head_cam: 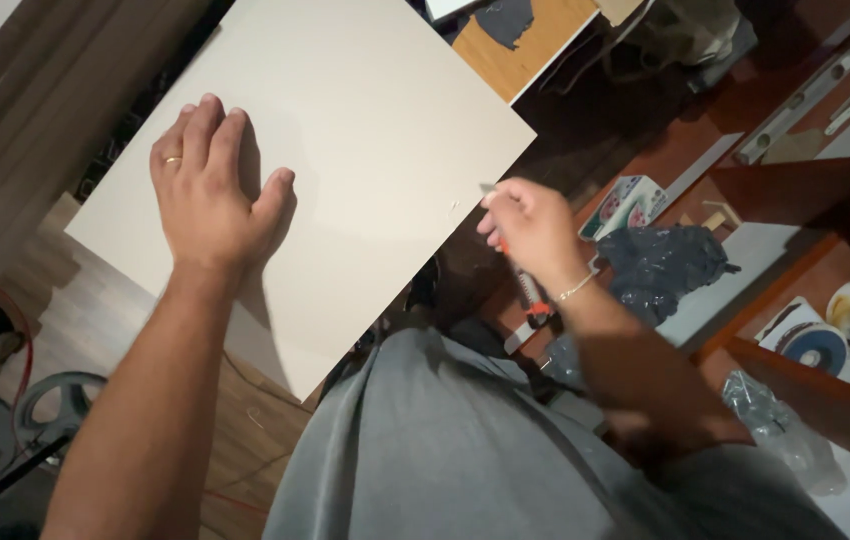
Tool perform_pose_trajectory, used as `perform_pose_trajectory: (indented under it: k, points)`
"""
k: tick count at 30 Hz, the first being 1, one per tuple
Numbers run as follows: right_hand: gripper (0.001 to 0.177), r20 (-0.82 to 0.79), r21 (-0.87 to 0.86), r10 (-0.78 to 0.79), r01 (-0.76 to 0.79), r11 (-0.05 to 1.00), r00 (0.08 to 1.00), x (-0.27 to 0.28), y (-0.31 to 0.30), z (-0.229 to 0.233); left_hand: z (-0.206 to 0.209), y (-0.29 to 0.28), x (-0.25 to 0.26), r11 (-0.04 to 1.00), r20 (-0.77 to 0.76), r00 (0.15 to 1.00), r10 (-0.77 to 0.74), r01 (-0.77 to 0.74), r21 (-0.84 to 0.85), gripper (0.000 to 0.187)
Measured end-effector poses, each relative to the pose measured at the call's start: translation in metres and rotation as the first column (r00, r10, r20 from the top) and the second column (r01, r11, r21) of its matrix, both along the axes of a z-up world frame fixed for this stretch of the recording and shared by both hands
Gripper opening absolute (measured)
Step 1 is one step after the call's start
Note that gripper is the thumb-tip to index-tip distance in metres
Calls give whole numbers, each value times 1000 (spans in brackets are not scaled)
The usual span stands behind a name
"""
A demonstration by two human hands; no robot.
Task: Trimming excess edge banding from wooden panels using a utility knife and preparing them for assembly.
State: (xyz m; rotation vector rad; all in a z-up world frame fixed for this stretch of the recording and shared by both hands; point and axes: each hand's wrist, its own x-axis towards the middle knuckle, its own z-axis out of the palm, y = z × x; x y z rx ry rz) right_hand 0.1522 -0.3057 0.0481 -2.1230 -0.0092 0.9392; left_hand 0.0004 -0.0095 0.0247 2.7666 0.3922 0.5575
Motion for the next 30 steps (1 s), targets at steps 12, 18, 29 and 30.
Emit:
perform_pose_trajectory:
  k: [12,18,29,30]
  points:
    - [20,0,68,158,-157,985,987,-78,9,-4,-7,4,-1,1000,18,1000,-18,18,3,60]
    - [17,38,8,5,-5,1000,999,-44,8,-8,0,2,-2,1000,3,1000,1,-1,-29,60]
    - [23,-19,79,102,-100,992,995,-130,20,-11,-5,5,-1,999,-9,1000,-5,4,-42,64]
    - [17,-20,65,109,-108,992,994,-128,20,-9,-4,4,-1,999,-13,1000,-2,2,-47,62]
